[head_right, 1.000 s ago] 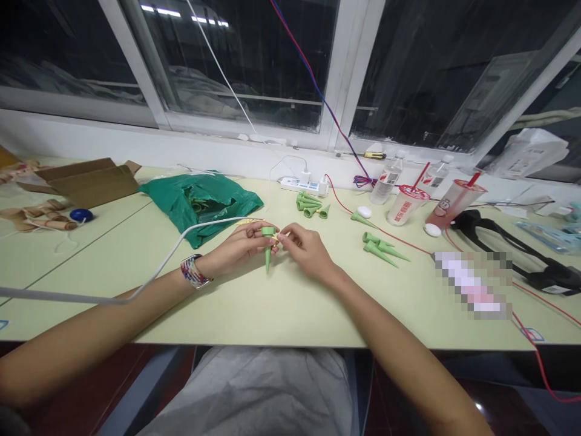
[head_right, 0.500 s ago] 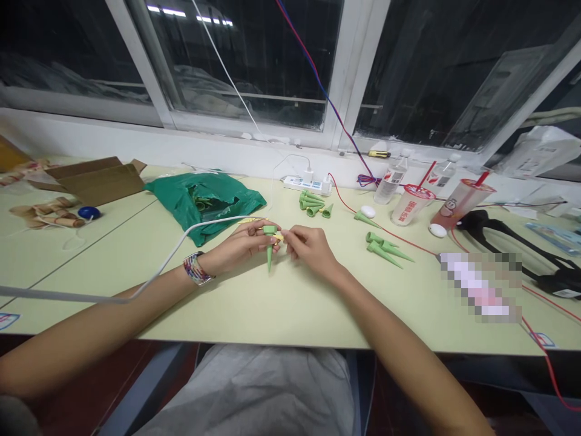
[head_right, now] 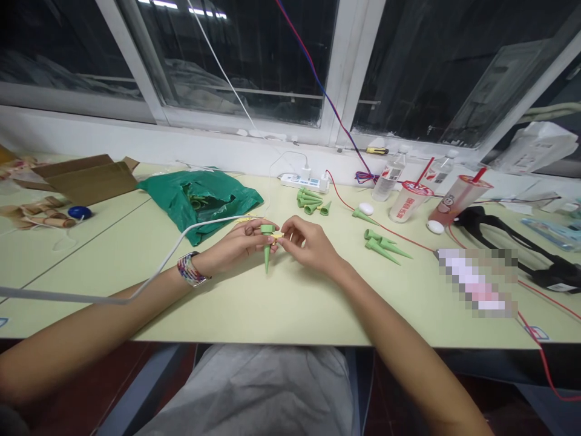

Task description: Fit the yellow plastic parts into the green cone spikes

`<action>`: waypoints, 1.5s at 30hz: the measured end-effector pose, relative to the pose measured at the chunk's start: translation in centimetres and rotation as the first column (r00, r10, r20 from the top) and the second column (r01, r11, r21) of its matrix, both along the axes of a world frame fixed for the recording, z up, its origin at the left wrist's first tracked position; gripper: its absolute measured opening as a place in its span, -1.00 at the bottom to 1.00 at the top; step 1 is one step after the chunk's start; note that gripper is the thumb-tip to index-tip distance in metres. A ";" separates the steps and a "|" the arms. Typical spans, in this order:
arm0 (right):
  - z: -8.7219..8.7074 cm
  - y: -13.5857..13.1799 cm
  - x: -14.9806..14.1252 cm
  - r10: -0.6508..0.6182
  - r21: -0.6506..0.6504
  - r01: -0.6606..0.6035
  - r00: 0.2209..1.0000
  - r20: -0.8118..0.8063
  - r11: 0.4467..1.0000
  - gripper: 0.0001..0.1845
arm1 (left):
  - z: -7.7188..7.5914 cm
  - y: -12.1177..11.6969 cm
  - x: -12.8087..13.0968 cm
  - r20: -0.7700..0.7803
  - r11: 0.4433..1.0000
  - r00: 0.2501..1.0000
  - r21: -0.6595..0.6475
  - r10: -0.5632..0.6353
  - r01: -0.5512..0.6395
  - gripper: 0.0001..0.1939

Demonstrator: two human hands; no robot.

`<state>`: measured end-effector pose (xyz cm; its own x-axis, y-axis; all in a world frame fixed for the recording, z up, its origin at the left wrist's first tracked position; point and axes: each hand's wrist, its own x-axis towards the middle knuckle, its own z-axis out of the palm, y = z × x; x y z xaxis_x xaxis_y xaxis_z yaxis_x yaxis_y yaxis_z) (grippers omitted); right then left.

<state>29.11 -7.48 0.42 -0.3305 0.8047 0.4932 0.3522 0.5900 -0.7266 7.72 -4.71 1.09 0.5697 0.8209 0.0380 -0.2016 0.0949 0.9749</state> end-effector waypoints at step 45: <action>-0.4 -0.7 -1.7 -0.148 -0.267 0.139 0.989 -0.016 0.954 -0.47 | 0.2 -1.0 0.5 -0.143 0.947 0.972 0.290 0.187 -0.140 -0.62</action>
<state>27.44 -8.18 0.02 -0.1883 0.9456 0.2652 0.3903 0.3198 -0.8634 8.17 -5.67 1.29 0.4460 0.8741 0.1926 -0.0242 -0.2033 0.9788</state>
